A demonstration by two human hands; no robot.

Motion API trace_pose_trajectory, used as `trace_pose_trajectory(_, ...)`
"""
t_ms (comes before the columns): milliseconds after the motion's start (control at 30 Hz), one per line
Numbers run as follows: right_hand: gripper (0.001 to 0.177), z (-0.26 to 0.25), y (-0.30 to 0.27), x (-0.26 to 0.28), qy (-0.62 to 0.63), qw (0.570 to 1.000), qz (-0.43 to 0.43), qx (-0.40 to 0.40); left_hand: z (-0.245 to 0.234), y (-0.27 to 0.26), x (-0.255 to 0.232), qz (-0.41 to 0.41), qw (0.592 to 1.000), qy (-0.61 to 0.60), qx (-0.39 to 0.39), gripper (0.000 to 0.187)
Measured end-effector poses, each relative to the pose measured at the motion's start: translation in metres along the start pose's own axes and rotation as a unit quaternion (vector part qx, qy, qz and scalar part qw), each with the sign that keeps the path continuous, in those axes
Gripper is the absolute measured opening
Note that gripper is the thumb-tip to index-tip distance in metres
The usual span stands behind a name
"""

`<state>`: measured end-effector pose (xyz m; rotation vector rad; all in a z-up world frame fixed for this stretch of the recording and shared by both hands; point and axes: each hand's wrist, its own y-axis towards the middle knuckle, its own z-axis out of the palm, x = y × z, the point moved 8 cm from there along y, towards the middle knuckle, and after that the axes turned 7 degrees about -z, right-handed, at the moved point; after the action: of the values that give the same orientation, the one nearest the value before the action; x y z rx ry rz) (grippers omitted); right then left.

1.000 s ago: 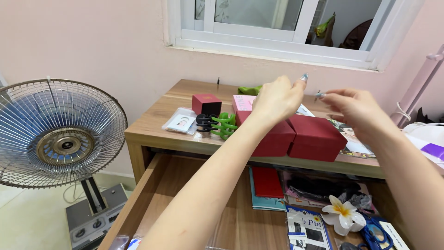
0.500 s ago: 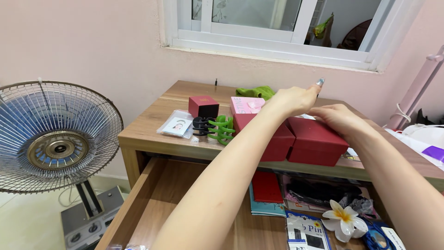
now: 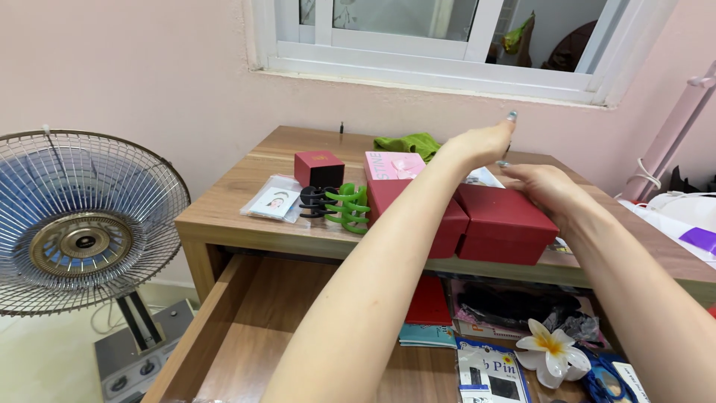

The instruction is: The person removes various items from a wooden drawer, including a small plastic bag, a pen, a key, a blue lanyard, artificial flowers, a packaged black item, a small box, and red boxes. They place these items on the desk surface and then return them into the drawer in a more organized arrangement.

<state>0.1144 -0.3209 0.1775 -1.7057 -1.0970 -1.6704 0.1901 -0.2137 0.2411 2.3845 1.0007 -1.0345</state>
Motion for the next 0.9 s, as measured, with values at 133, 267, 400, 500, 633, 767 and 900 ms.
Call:
trace_pose_trajectory(133,0.044,-0.005,0.011,-0.006,-0.008,0.999,-0.03,-0.003,-0.012,-0.043,-0.003,-0.022,1.0,-0.014,-0.009,0.09)
trace_pose_trajectory(267,0.035,-0.009,0.005,-0.001,-0.058,0.996,-0.048,-0.048,-0.02,-0.066,-0.006,-0.037,0.999,0.004,-0.024,0.083)
trace_pose_trajectory(400,0.034,-0.016,0.005,0.001,-0.125,0.988,-0.054,-0.074,-0.021,-0.073,-0.01,-0.051,0.992,0.108,-0.04,0.069)
trace_pose_trajectory(500,0.037,-0.013,0.002,0.006,-0.125,0.988,-0.063,-0.069,-0.018,-0.052,0.004,-0.209,0.975,-0.047,-0.066,0.081)
trace_pose_trajectory(633,0.036,-0.024,0.018,-0.007,-0.118,0.989,-0.055,-0.074,-0.026,-0.124,-0.016,-0.188,0.981,0.025,-0.035,0.061)
trace_pose_trajectory(767,0.053,-0.042,0.052,-0.026,-0.087,0.991,-0.059,-0.088,-0.016,-0.098,-0.012,-0.181,0.982,-0.021,-0.04,0.059)
trace_pose_trajectory(900,0.065,-0.026,0.013,-0.005,-0.043,0.991,-0.063,-0.112,-0.005,-0.067,-0.008,-0.16,0.984,-0.037,-0.064,0.061)
